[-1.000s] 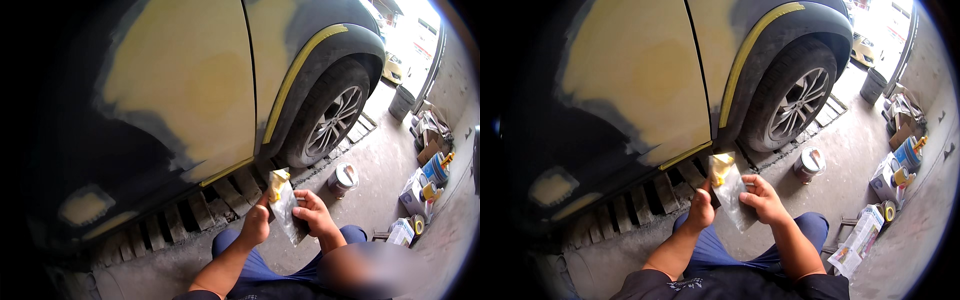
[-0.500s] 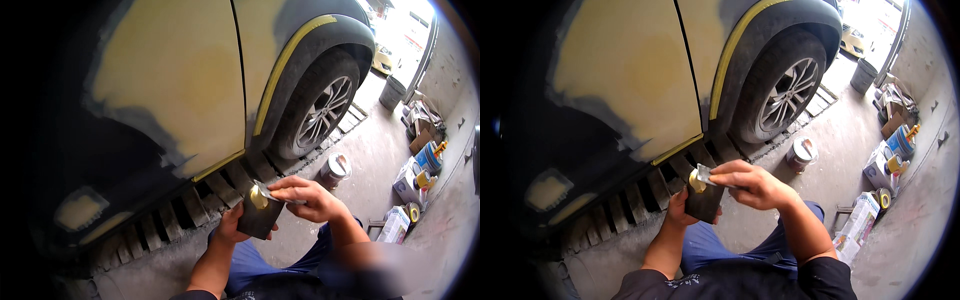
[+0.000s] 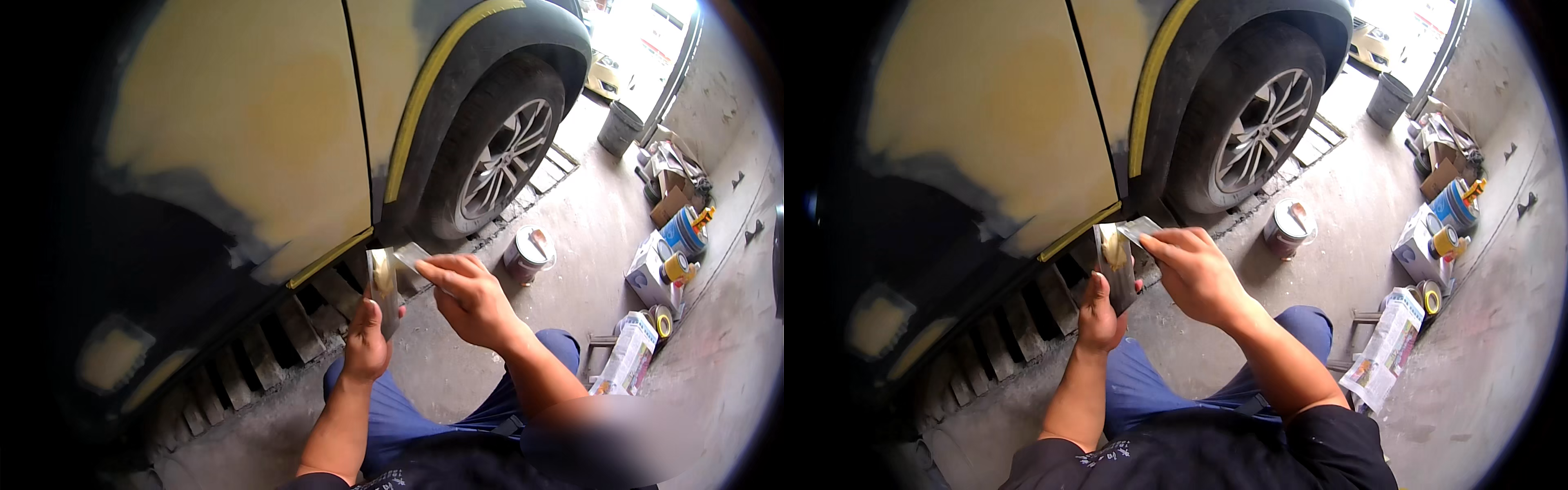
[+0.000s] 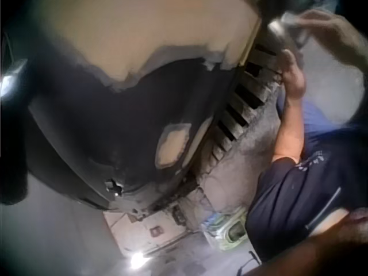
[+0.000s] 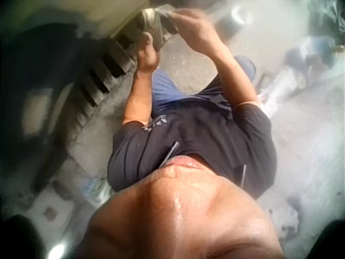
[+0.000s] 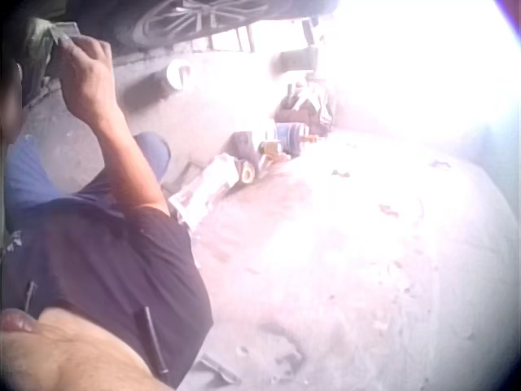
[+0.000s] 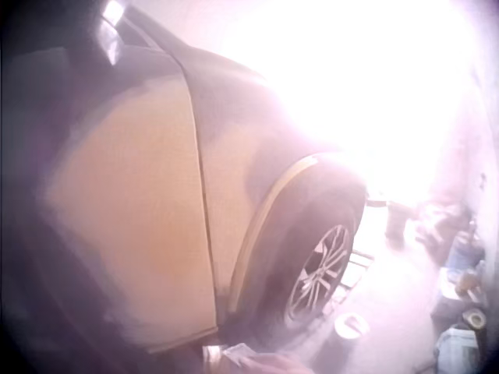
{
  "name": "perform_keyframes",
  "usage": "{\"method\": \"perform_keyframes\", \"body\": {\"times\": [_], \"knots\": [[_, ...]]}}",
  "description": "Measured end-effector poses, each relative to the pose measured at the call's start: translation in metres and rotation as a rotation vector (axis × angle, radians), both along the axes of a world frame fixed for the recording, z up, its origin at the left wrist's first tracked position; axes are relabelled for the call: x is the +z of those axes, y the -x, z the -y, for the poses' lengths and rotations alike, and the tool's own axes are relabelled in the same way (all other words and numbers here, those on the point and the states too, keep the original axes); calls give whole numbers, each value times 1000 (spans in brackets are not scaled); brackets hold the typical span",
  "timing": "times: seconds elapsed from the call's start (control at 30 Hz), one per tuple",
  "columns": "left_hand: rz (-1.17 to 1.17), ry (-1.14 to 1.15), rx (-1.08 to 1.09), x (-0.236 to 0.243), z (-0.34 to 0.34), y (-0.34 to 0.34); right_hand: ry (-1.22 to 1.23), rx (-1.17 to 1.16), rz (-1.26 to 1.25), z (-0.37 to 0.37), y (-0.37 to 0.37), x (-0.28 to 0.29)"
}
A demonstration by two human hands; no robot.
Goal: The person applies body filler to a car's side panel using a putty knife and a smaller scraper, smoothing the surface. They repeatedly scoop filler from a can and spread it over the taped-off area.
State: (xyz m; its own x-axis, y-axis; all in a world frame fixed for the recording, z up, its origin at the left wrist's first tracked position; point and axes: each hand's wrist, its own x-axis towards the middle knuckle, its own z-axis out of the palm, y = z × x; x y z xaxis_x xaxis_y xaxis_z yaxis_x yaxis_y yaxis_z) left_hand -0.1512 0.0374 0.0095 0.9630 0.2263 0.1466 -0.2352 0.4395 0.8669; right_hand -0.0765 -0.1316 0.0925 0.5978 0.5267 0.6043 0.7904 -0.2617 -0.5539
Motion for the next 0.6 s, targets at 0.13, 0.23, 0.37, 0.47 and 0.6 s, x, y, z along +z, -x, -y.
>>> {"method": "perform_keyframes", "body": {"times": [0.13,0.23,0.37,0.47,0.6], "knots": [[60,138,-60,6,-10,-13,129,29,-54,-11,16,-24],[-123,348,-381,21,-29,-2,72,68,144,15,8,-4],[-36,636,-828,12,-35,2,69,329,111,15,-11,23],[-50,701,-906,9,-35,9,38,340,60,17,-21,7],[-16,702,-816,13,-28,6,75,251,17,37,-31,-18]]}}
